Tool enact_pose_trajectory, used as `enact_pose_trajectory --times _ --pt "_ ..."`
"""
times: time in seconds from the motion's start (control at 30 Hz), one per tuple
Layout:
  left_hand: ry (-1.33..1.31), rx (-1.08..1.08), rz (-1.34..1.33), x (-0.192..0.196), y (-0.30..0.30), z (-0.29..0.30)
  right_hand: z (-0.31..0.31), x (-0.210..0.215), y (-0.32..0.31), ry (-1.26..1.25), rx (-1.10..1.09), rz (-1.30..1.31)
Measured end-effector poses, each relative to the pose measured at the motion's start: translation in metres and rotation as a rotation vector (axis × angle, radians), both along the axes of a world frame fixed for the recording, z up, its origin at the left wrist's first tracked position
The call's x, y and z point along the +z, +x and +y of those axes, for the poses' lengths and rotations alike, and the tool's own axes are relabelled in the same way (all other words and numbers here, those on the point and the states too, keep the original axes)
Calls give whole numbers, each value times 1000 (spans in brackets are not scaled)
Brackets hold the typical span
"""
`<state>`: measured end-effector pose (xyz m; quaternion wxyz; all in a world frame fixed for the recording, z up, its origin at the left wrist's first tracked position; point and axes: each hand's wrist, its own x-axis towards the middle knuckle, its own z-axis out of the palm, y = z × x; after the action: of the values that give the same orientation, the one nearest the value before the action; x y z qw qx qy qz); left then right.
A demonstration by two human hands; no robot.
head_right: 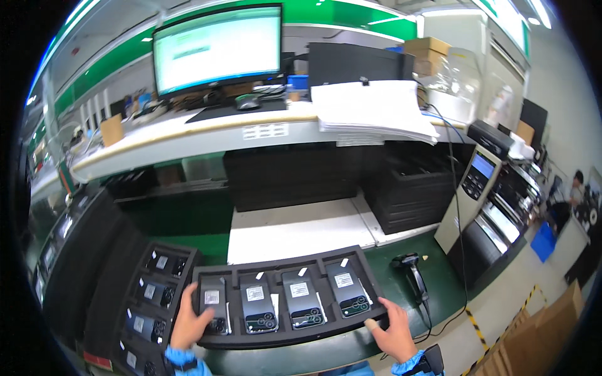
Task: Scanning barcodes on smartphones and organizing them into trays on a production line.
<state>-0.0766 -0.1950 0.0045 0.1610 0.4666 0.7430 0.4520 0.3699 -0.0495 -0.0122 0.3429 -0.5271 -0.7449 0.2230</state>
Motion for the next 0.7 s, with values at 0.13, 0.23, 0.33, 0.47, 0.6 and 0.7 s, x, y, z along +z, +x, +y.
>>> enact_pose_trajectory --times 0.13,0.23,0.33,0.47,0.6,0.7 --pt "177 43 -105 0 44 -49 -12 15 -18 -28 2 -99" --pt "28 -57 -332 16 61 -73 -2 22 -14 -65 -35 -102" --pt "-23 101 -39 15 64 -66 7 39 -11 -3 11 -96" --pt "7 200 54 39 68 -47 24 53 -17 135 26 -67" --pt "30 188 38 38 46 1 72 51 -23 195 -15 -33" --pt "57 142 236 7 17 55 116 34 -33 173 -60 -30"
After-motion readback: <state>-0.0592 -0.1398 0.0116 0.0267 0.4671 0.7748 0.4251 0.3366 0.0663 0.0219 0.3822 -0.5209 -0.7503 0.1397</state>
